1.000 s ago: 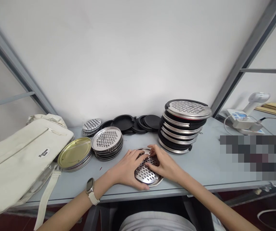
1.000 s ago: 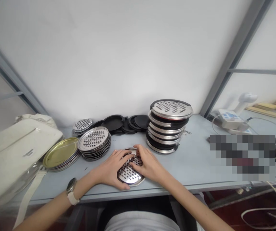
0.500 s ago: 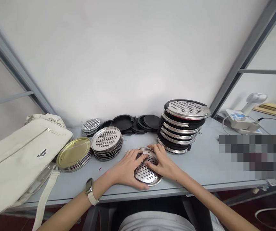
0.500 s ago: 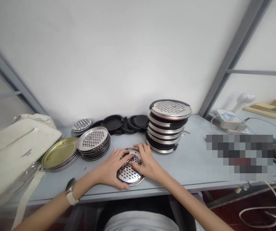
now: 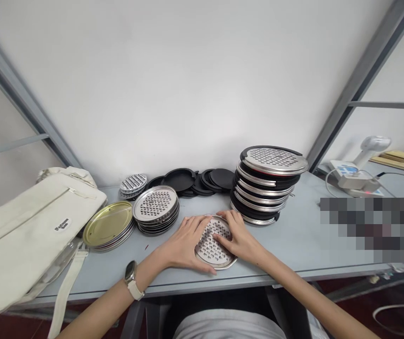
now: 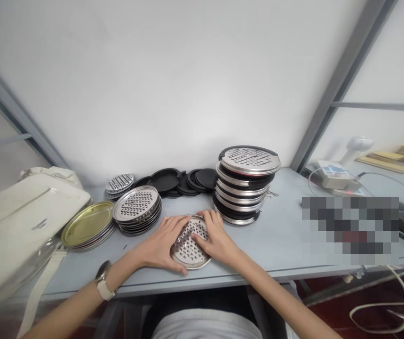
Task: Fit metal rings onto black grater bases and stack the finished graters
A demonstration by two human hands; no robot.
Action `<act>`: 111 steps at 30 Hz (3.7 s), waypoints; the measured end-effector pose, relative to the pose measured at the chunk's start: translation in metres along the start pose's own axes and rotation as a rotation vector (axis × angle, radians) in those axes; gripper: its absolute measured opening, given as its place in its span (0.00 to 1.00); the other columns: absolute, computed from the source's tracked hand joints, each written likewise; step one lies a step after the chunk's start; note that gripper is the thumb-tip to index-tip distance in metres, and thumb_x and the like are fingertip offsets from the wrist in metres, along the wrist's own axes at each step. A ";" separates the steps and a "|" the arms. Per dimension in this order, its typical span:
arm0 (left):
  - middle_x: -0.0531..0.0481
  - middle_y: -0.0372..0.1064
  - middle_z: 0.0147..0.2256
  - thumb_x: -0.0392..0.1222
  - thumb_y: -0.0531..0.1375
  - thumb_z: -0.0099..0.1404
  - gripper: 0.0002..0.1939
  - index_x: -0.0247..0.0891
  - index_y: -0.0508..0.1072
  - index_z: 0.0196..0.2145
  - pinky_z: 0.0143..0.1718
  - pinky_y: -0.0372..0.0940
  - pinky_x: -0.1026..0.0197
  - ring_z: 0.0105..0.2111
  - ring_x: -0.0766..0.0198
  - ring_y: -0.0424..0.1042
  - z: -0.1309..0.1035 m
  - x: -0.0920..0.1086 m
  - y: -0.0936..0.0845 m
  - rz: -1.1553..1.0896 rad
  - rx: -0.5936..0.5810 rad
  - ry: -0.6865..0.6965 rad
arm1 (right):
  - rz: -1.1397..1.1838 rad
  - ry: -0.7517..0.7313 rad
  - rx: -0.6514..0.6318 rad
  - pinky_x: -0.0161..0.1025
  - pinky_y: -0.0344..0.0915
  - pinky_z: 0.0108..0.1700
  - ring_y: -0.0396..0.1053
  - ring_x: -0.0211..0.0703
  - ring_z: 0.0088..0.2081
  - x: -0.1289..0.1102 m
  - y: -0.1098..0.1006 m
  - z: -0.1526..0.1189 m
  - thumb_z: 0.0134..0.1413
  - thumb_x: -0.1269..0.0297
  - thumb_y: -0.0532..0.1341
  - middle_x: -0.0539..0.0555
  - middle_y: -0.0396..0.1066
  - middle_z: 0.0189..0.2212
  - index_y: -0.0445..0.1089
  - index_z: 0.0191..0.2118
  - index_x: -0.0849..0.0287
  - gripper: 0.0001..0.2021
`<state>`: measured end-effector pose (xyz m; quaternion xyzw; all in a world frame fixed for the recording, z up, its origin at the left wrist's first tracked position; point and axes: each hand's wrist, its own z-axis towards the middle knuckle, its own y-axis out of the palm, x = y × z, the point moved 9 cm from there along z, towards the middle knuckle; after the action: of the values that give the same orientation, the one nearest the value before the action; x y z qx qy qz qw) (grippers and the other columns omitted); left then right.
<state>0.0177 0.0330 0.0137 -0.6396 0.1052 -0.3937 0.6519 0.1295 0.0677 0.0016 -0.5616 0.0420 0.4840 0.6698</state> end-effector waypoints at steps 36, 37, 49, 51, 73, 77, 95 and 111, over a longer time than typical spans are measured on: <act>0.54 0.63 0.21 0.40 0.48 0.71 0.14 0.37 0.62 0.26 0.25 0.56 0.65 0.22 0.69 0.65 0.019 -0.006 -0.032 0.332 0.419 0.013 | -0.111 -0.233 0.132 0.47 0.60 0.46 0.61 0.48 0.44 -0.028 -0.018 -0.006 0.61 0.74 0.49 0.58 0.62 0.44 0.60 0.47 0.57 0.11; 0.55 0.61 0.20 0.41 0.49 0.71 0.15 0.37 0.62 0.25 0.24 0.54 0.65 0.20 0.69 0.64 0.023 -0.007 -0.035 0.341 0.439 -0.011 | -0.094 -0.217 0.118 0.47 0.60 0.46 0.61 0.48 0.44 -0.025 -0.017 -0.006 0.61 0.74 0.49 0.58 0.62 0.44 0.60 0.47 0.57 0.11; 0.49 0.63 0.34 0.33 0.43 0.70 0.11 0.38 0.64 0.36 0.37 0.61 0.58 0.34 0.61 0.66 0.065 -0.040 -0.074 0.330 0.393 -0.387 | 0.062 -0.106 0.070 0.46 0.66 0.43 0.66 0.48 0.41 0.003 -0.014 -0.006 0.58 0.75 0.49 0.57 0.64 0.41 0.60 0.44 0.53 0.12; 0.48 0.63 0.34 0.32 0.44 0.69 0.11 0.38 0.64 0.36 0.37 0.62 0.57 0.35 0.60 0.66 0.067 -0.047 -0.076 0.356 0.391 -0.418 | 0.065 -0.106 0.105 0.45 0.66 0.41 0.66 0.48 0.39 0.008 -0.009 -0.008 0.58 0.75 0.49 0.57 0.65 0.39 0.60 0.43 0.53 0.12; 0.33 0.68 0.39 0.33 0.55 0.66 0.10 0.26 0.64 0.44 0.37 0.67 0.59 0.41 0.53 0.73 0.146 -0.133 -0.089 0.484 0.222 -0.843 | 0.132 -0.111 0.039 0.42 0.68 0.42 0.67 0.45 0.39 -0.008 -0.014 -0.009 0.62 0.71 0.47 0.56 0.64 0.37 0.61 0.42 0.54 0.09; 0.33 0.68 0.40 0.31 0.55 0.65 0.12 0.26 0.63 0.46 0.39 0.66 0.60 0.42 0.54 0.73 0.143 -0.130 -0.089 0.457 0.262 -0.819 | 0.133 -0.097 0.014 0.42 0.67 0.42 0.66 0.45 0.40 -0.008 -0.009 -0.009 0.63 0.71 0.46 0.55 0.63 0.37 0.60 0.41 0.54 0.09; 0.40 0.65 0.40 0.33 0.53 0.66 0.08 0.31 0.62 0.44 0.40 0.63 0.59 0.40 0.57 0.68 0.102 -0.052 -0.069 0.533 0.364 -0.583 | 0.089 -0.148 -0.044 0.43 0.64 0.43 0.64 0.45 0.40 -0.013 -0.002 -0.013 0.62 0.72 0.46 0.55 0.62 0.37 0.60 0.39 0.55 0.08; 0.48 0.68 0.32 0.42 0.56 0.65 0.07 0.38 0.67 0.31 0.39 0.56 0.56 0.35 0.57 0.66 -0.030 -0.041 -0.105 0.679 0.419 -0.492 | 0.117 -0.121 -0.048 0.44 0.62 0.45 0.63 0.44 0.41 -0.009 0.000 -0.012 0.63 0.72 0.45 0.54 0.61 0.38 0.59 0.39 0.56 0.08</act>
<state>-0.0687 0.0504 0.0900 -0.4979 0.0690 -0.0075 0.8645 0.1304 0.0530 0.0026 -0.5438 0.0225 0.5560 0.6282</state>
